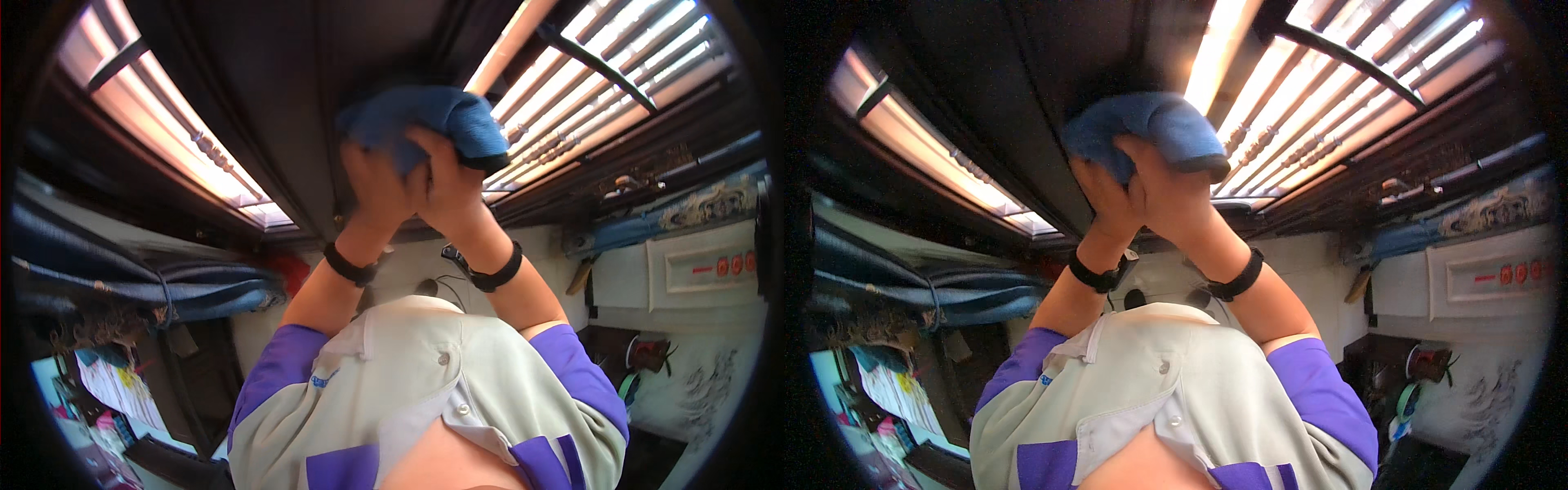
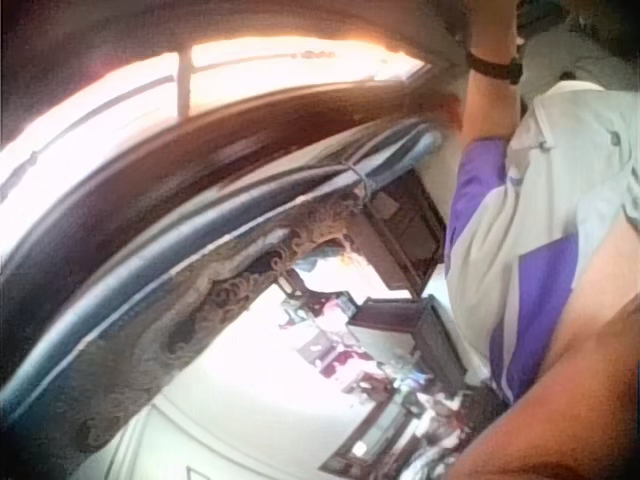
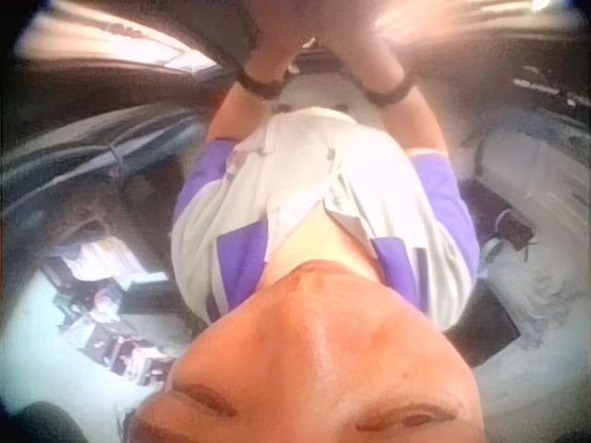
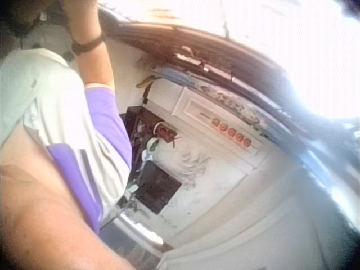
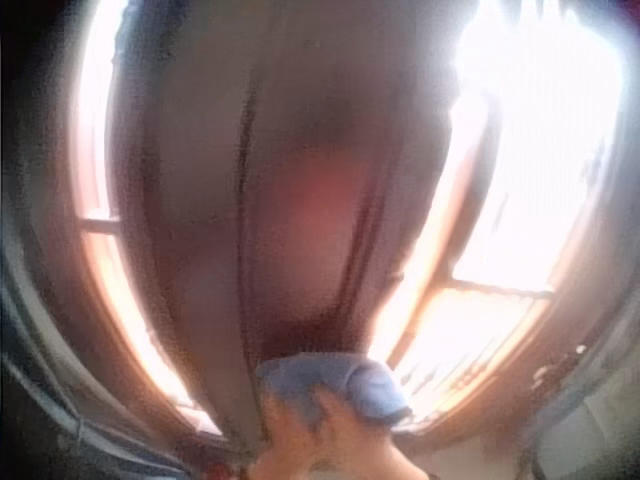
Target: The person wipes a white pillar, a door frame, and the surface of a dark wooden door with a cloth, including cleaning around the handle and decorative metal elements.
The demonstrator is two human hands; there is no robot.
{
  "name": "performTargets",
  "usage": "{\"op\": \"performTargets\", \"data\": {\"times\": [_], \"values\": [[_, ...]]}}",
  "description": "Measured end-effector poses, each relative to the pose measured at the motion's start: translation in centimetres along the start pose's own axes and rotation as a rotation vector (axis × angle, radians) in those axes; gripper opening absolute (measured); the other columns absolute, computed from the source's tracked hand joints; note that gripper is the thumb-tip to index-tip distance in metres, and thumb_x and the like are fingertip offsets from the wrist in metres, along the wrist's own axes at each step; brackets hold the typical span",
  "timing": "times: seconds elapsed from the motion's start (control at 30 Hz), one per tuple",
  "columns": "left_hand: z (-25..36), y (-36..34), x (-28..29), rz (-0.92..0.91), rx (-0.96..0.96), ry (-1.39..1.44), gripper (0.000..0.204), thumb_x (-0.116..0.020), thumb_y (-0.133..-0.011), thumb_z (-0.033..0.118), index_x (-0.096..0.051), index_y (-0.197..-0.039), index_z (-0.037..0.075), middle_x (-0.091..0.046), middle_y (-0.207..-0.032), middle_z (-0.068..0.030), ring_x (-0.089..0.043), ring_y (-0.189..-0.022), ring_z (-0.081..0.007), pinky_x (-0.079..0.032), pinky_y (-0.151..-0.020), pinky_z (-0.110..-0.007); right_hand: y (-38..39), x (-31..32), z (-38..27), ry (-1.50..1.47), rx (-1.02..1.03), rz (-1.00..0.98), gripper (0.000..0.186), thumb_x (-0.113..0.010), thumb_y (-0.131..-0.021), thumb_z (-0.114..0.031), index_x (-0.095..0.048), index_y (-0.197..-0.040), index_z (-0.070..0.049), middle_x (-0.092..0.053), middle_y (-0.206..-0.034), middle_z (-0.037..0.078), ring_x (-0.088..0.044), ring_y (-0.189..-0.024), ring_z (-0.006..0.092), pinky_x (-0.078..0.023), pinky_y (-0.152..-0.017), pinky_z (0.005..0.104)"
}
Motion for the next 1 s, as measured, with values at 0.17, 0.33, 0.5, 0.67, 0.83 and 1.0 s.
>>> {"op": "performTargets", "data": {"times": [0.17,0.33,0.5,0.67,0.83,1.0], "values": [[-4.1,8.4,-4.2,-0.242,0.24,0.179,0.055,-0.06,-0.083,0.025,-0.039,-0.125,-0.002,-0.042,-0.123,-0.0247,-0.041,-0.112,-0.0423,-0.029,-0.097,-0.05,8.9,-4.4,5.4,-0.217,-0.353,-0.177,0.016,-0.061,-0.074,-0.004,-0.059,-0.091,-0.005,-0.058,-0.084,0.015,-0.056,-0.078,0.0304,-0.046,-0.07,0.0393],[-6.0,17.1,-5.6,-0.596,0.149,-0.144,0.056,-0.061,-0.082,0.023,-0.037,-0.126,-0.002,-0.044,-0.124,-0.0245,-0.042,-0.115,-0.0407,-0.032,-0.098,-0.046,16.3,-9.4,5.9,-0.044,-0.287,-0.442,0.017,-0.06,-0.074,-0.006,-0.058,-0.091,-0.007,-0.059,-0.087,0.019,-0.057,-0.082,0.0391,-0.045,-0.071,0.0454],[-8.8,19.3,-4.6,-0.823,0.635,-0.153,0.05,-0.059,-0.081,0.02,-0.038,-0.123,0.001,-0.049,-0.116,-0.0217,-0.048,-0.107,-0.0392,-0.041,-0.086,-0.045,19.2,-11.7,6.3,-0.061,-0.611,-0.712,0.039,-0.059,-0.076,-0.009,-0.048,-0.114,-0.013,-0.061,-0.081,0.019,-0.062,-0.073,0.0384,-0.049,-0.066,0.0473],[-0.7,7.1,-1.5,-0.386,0.033,-0.098,0.056,-0.063,-0.078,0.021,-0.041,-0.124,-0.002,-0.046,-0.117,-0.0262,-0.047,-0.103,-0.0435,-0.039,-0.088,-0.047,8.2,-1.0,4.3,-0.211,-0.294,0.025,0.024,-0.064,-0.063,-0.005,-0.054,-0.085,-0.008,-0.051,-0.085,0.016,-0.052,-0.075,0.0364,-0.045,-0.066,0.0409],[5.4,-1.0,-3.6,-0.387,-0.296,-0.249,0.051,-0.062,-0.077,0.02,-0.047,-0.122,0.0,-0.049,-0.112,-0.0227,-0.048,-0.097,-0.0413,-0.04,-0.082,-0.048,3.4,5.6,6.3,-0.019,-0.194,0.297,0.026,-0.069,-0.065,-0.01,-0.056,-0.088,-0.008,-0.056,-0.089,0.014,-0.054,-0.08,0.0344,-0.046,-0.067,0.0404],[3.4,3.4,-9.3,-0.537,-0.344,-0.415,0.048,-0.06,-0.078,0.02,-0.05,-0.123,0.006,-0.049,-0.113,-0.0196,-0.049,-0.098,-0.0382,-0.042,-0.078,-0.047,6.5,3.6,9.7,0.06,-0.245,0.226,0.036,-0.06,-0.067,-0.005,-0.052,-0.102,-0.005,-0.05,-0.091,0.018,-0.048,-0.079,0.0379,-0.043,-0.071,0.043]]}}
Point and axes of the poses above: each hand's wrist, its own y-axis away from the middle knuckle, its own x-axis out of the back of the hand, z = x × y, the point moved 10 cm from there along -y, towards the middle knuckle
